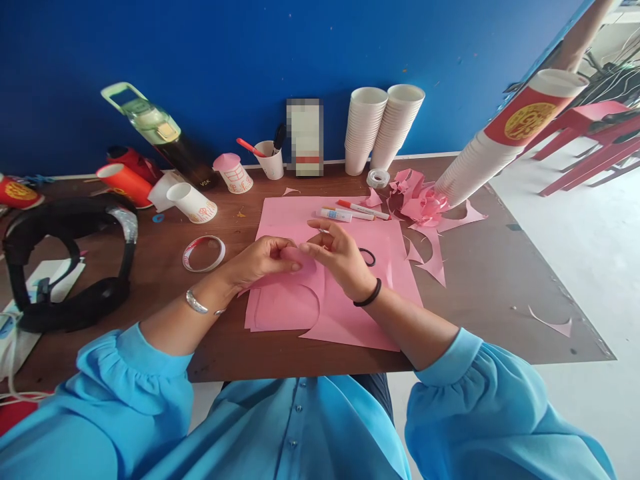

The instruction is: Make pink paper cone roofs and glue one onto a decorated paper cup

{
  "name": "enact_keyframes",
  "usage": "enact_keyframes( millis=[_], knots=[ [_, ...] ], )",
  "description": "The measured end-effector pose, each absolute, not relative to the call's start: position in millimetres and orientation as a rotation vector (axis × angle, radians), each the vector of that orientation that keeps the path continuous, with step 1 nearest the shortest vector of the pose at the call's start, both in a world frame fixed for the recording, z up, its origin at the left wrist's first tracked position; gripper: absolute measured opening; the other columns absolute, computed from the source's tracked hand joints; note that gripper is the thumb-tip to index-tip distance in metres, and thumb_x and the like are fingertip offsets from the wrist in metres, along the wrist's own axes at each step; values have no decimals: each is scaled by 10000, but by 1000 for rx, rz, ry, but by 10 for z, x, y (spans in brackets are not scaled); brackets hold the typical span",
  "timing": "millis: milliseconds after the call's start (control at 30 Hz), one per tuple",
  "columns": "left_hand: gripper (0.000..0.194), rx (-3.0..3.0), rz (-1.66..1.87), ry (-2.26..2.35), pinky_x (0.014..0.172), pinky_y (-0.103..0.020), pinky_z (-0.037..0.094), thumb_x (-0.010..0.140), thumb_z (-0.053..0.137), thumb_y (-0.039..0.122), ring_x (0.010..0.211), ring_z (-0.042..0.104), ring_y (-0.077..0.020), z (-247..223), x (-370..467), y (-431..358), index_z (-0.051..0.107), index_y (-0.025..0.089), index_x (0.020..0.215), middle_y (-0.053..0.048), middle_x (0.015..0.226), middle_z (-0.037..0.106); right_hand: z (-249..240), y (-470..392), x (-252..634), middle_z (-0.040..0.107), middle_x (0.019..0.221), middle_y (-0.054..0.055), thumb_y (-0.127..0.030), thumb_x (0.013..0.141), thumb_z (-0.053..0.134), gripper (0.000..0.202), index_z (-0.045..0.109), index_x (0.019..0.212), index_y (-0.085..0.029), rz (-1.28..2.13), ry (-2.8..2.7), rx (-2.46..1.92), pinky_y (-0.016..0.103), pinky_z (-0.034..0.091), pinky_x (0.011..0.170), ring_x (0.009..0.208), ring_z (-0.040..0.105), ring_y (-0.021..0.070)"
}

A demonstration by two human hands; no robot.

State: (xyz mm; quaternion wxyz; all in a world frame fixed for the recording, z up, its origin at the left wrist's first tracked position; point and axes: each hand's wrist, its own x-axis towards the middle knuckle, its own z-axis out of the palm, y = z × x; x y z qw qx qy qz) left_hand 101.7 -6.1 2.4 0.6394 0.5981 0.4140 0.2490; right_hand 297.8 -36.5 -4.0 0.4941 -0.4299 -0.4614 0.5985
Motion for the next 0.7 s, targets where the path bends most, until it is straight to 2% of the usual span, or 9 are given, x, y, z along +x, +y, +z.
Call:
enact_keyframes(
  millis=[267,367,467,567,700],
  knots=[
    [300,1467,485,930,643,-270,382,677,867,367,669,497,-131,67,998,-53,656,153,685,32,675,536,-93,-364,2993,624,688,-54,-479,676,901,672,594,1208,-206,1466,-1217,-1056,353,465,757,710,601,167],
    [275,1422,455,896,668,-268,403,706,853,357,715,530,-136,63,981,-50,679,147,741,18,745,591,-60,-371,3003,658,716,-31,-520,741,858,625,607,1216,-201,1430,-1220,-1064,368,482,801,762,637,184],
    [275,1361,446,892,678,-266,423,714,855,358,732,556,-140,44,965,-48,697,148,797,13,776,623,-26,-377,3012,718,805,24,-600,839,754,530,643,1164,-197,1346,-1219,-1069,392,497,868,851,672,208],
    [296,1352,458,910,665,-264,420,699,868,368,713,558,-140,34,960,-43,695,147,793,20,743,610,0,-374,3022,731,831,44,-660,877,681,501,687,1080,-202,1265,-1268,-1099,391,490,905,888,669,212],
    [310,1369,481,902,633,-263,377,695,868,377,682,521,-131,51,967,-42,666,144,730,23,698,561,-1,-356,3030,731,882,54,-655,824,739,467,743,911,-196,1289,-1430,-1130,339,478,780,843,634,197]
  ],
)
